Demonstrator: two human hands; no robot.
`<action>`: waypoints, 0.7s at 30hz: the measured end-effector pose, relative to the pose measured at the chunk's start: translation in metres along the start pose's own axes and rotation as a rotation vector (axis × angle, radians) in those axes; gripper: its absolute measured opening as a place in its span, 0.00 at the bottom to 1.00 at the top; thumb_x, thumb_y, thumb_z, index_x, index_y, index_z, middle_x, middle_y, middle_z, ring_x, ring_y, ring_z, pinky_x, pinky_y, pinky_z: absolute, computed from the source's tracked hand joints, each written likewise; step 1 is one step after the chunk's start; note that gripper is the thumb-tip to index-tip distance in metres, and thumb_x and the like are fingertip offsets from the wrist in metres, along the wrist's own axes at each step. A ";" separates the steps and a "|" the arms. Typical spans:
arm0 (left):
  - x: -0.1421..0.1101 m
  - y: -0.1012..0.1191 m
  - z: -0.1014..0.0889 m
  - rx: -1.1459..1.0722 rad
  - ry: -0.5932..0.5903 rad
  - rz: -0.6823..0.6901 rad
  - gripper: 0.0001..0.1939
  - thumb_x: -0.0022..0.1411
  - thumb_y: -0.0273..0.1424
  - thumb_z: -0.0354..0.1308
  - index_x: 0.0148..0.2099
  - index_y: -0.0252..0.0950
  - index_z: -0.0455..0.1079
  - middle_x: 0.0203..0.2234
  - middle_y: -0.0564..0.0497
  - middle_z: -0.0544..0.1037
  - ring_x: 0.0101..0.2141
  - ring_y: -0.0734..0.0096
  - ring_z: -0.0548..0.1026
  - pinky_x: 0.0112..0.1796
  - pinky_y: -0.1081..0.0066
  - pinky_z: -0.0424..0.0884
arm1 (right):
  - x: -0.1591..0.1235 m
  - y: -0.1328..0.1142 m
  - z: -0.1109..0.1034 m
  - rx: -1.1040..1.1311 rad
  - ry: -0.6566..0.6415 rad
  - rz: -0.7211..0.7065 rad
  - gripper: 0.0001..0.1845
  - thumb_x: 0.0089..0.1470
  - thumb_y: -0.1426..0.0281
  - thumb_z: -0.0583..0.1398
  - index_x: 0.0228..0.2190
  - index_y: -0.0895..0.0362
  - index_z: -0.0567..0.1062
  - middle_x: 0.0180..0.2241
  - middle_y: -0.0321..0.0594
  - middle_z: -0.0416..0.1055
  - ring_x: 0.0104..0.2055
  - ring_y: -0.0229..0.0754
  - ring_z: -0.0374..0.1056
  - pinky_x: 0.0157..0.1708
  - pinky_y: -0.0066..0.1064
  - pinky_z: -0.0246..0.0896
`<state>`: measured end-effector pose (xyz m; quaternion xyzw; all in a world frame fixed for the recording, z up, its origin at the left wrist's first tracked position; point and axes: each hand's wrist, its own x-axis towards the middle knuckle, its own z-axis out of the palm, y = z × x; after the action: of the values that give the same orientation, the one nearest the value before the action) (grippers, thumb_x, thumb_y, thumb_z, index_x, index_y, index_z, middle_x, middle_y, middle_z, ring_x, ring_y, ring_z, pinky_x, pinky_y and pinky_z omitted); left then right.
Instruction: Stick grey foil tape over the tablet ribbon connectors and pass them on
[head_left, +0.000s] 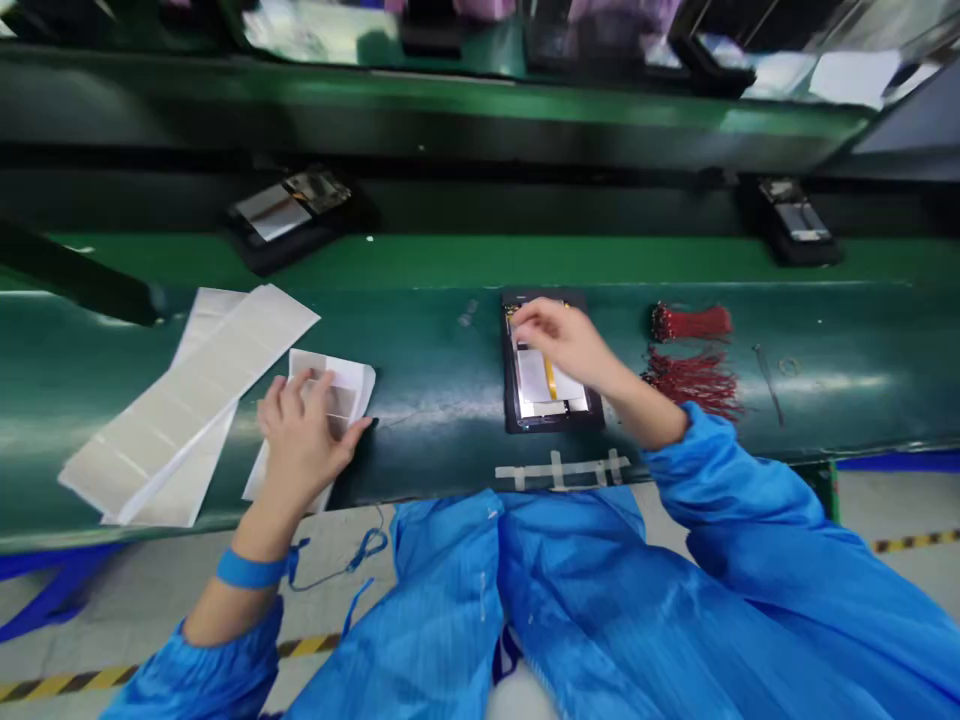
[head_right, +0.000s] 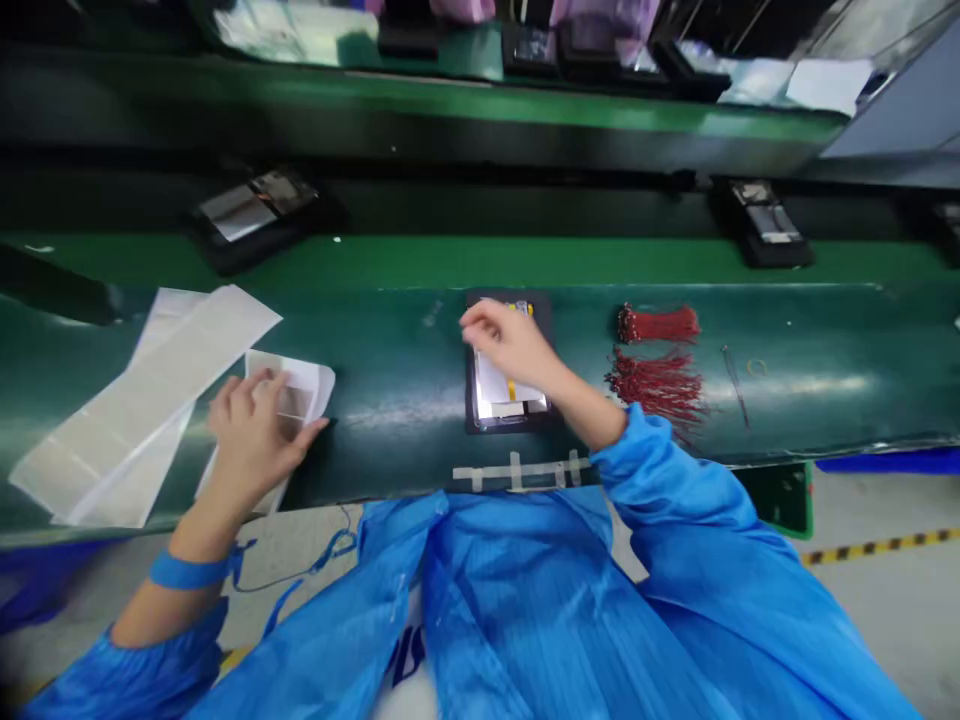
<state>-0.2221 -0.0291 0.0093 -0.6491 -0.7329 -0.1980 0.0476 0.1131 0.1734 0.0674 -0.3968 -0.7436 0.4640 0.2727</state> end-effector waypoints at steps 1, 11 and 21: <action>0.004 0.004 0.000 -0.029 0.027 0.001 0.33 0.67 0.47 0.62 0.67 0.35 0.66 0.67 0.31 0.65 0.70 0.26 0.55 0.66 0.29 0.56 | 0.001 0.010 -0.019 -0.047 0.112 0.003 0.06 0.59 0.70 0.62 0.39 0.57 0.77 0.35 0.37 0.78 0.36 0.37 0.72 0.42 0.32 0.66; 0.146 0.181 0.055 -0.248 -0.128 0.107 0.07 0.69 0.28 0.54 0.39 0.38 0.73 0.33 0.47 0.80 0.38 0.57 0.76 0.41 0.60 0.67 | -0.025 0.018 -0.046 -0.175 0.273 -0.083 0.06 0.62 0.69 0.59 0.38 0.55 0.77 0.33 0.36 0.76 0.31 0.36 0.67 0.33 0.30 0.62; 0.194 0.170 0.094 0.065 -0.252 0.396 0.15 0.73 0.30 0.47 0.39 0.34 0.74 0.33 0.40 0.77 0.43 0.48 0.75 0.49 0.48 0.67 | -0.076 0.037 -0.081 -0.131 0.255 -0.062 0.06 0.65 0.69 0.60 0.37 0.53 0.78 0.33 0.37 0.77 0.34 0.40 0.69 0.35 0.33 0.65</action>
<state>-0.0686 0.1982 0.0248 -0.7980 -0.5973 -0.0788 0.0145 0.2286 0.1571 0.0650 -0.4465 -0.7435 0.3515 0.3527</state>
